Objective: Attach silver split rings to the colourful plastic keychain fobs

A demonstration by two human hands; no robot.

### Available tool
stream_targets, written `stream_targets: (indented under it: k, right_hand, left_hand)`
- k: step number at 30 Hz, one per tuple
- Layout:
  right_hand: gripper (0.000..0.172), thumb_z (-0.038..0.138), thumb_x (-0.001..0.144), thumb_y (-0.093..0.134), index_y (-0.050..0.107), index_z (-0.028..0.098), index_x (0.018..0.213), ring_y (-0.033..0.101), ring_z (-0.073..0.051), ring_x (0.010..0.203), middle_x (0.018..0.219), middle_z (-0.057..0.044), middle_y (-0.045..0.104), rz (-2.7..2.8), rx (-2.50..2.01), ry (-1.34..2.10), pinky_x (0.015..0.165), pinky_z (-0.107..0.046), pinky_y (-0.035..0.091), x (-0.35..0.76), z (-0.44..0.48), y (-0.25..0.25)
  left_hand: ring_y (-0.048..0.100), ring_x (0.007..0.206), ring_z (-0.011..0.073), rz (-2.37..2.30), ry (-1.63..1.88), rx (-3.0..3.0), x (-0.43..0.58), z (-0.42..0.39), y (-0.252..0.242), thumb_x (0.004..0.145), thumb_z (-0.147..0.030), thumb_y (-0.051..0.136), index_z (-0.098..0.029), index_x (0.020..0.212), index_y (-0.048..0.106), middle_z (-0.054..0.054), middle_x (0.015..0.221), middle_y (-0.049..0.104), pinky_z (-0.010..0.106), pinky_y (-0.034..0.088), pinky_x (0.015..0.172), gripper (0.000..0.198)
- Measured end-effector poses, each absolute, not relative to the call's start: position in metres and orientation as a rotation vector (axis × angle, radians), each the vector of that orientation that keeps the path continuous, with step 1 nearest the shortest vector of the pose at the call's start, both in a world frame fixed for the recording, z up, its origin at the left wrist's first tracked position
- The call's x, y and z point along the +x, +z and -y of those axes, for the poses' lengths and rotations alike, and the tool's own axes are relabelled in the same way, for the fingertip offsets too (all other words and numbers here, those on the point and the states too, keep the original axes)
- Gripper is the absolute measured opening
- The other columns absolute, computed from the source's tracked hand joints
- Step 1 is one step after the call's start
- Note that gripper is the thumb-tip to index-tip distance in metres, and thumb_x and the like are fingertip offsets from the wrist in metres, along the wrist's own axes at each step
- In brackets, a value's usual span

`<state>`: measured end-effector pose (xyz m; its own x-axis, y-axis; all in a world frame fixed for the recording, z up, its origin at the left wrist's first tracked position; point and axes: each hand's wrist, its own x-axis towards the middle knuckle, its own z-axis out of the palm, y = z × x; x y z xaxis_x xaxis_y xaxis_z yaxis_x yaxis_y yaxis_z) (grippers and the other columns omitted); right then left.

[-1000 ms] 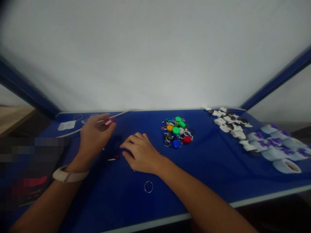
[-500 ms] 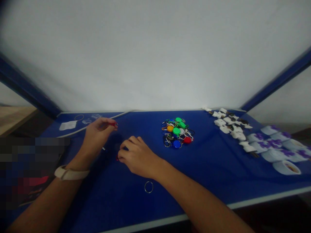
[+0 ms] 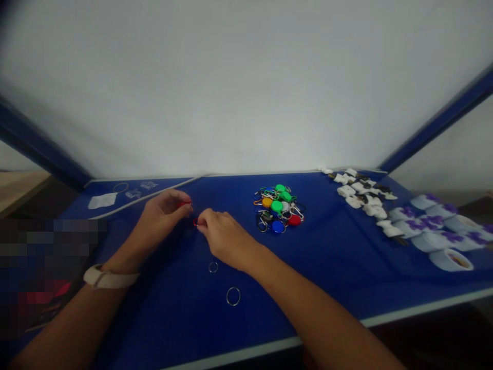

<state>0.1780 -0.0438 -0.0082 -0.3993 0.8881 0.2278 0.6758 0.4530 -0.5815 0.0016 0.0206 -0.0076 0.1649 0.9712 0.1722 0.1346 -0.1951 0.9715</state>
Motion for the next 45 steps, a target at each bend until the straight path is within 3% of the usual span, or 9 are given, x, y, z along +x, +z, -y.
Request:
stream_targets:
  k: [5, 9, 17, 21, 25, 28, 32, 38, 45]
  right_hand:
    - [0.034, 0.018, 0.098, 0.049, 0.047, 0.010, 0.131, 0.063, -0.020, 0.089, 0.102, -0.012, 0.067, 2.039, -1.348, 0.633, 0.082, -0.034, 0.047, 0.180, 0.039, -0.009]
    - [0.019, 0.017, 0.097, 0.052, 0.059, 0.013, 0.114, 0.062, -0.016, 0.076, 0.086, -0.006, 0.067, 2.002, -1.336, 0.621, 0.074, -0.030, 0.046, 0.180, 0.036, -0.010]
    - [0.009, 0.020, 0.097, 0.051, 0.058, 0.017, 0.091, 0.056, -0.010, 0.056, 0.066, 0.003, 0.062, 1.829, -1.354, 0.771, 0.060, -0.023, 0.039, 0.183, 0.033, -0.016]
    - [0.015, 0.023, 0.099, 0.047, 0.056, 0.019, 0.088, 0.055, -0.010, 0.056, 0.068, 0.003, 0.065, 1.865, -1.348, 0.779, 0.060, -0.022, 0.037, 0.186, 0.034, -0.013]
    - [0.020, 0.022, 0.102, 0.039, 0.058, 0.018, 0.098, 0.057, -0.012, 0.059, 0.069, 0.001, 0.065, 1.918, -1.418, 0.739, 0.063, -0.024, 0.037, 0.186, 0.036, -0.009]
    - [0.026, 0.023, 0.103, 0.035, 0.059, 0.016, 0.106, 0.061, -0.016, 0.070, 0.081, -0.004, 0.068, 1.977, -1.505, 0.658, 0.067, -0.027, 0.038, 0.186, 0.036, -0.008]
    - [0.024, 0.023, 0.102, 0.040, 0.059, 0.016, 0.114, 0.066, -0.019, 0.090, 0.101, -0.010, 0.071, 2.031, -1.472, 0.706, 0.078, -0.030, 0.043, 0.188, 0.035, -0.006]
    - [0.020, 0.022, 0.101, 0.043, 0.057, 0.013, 0.114, 0.066, -0.022, 0.098, 0.107, -0.013, 0.070, 2.237, -1.474, 0.669, 0.082, -0.033, 0.045, 0.193, 0.037, -0.003]
    - [0.030, 0.029, 0.106, 0.032, 0.055, 0.009, 0.110, 0.067, -0.026, 0.081, 0.093, -0.016, 0.072, 2.517, -1.706, 0.281, 0.076, -0.038, 0.044, 0.192, 0.039, 0.009]
  left_hand:
    - [0.061, 0.060, 0.0128, -1.093, 1.080, 1.518, 0.004, -0.017, -0.004, 0.071, -0.030, 0.074, -0.014, 0.091, 0.063, 0.002, 0.083, 0.065, 0.025, 0.048, 0.052, 0.027]
    - [0.063, 0.064, 0.0137, -1.070, 1.038, 1.449, 0.004, -0.016, -0.002, 0.073, -0.031, 0.075, -0.012, 0.102, 0.067, 0.002, 0.079, 0.067, 0.029, 0.054, 0.064, 0.035]
    - [0.069, 0.081, 0.0169, -0.952, 0.953, 1.308, -0.001, -0.015, -0.007, 0.072, -0.029, 0.080, -0.014, 0.113, 0.066, 0.005, 0.092, 0.071, 0.035, 0.053, 0.086, 0.045]
    - [0.067, 0.087, 0.0165, -0.977, 1.015, 1.359, -0.001, -0.015, -0.003, 0.069, -0.028, 0.083, -0.016, 0.105, 0.070, 0.005, 0.097, 0.072, 0.032, 0.052, 0.087, 0.040]
    - [0.066, 0.082, 0.0159, -0.998, 1.043, 1.384, 0.000, -0.014, 0.000, 0.067, -0.029, 0.084, -0.016, 0.099, 0.071, 0.006, 0.096, 0.072, 0.028, 0.052, 0.075, 0.036]
    - [0.063, 0.070, 0.0134, -0.997, 1.051, 1.387, 0.001, -0.013, 0.002, 0.067, -0.029, 0.084, -0.016, 0.098, 0.071, 0.004, 0.091, 0.071, 0.027, 0.051, 0.066, 0.036]
    - [0.063, 0.065, 0.0121, -0.987, 1.039, 1.376, 0.001, -0.013, 0.000, 0.066, -0.027, 0.084, -0.015, 0.100, 0.070, 0.002, 0.085, 0.068, 0.028, 0.052, 0.066, 0.038]
    - [0.065, 0.065, 0.0129, -0.961, 1.024, 1.414, -0.001, -0.017, -0.006, 0.069, -0.027, 0.082, -0.015, 0.096, 0.066, 0.000, 0.081, 0.065, 0.029, 0.053, 0.067, 0.034]
    - [0.067, 0.070, 0.0142, -0.913, 1.055, 1.407, 0.002, -0.017, -0.010, 0.074, -0.027, 0.077, -0.017, 0.087, 0.054, 0.000, 0.080, 0.067, 0.030, 0.054, 0.072, 0.028]
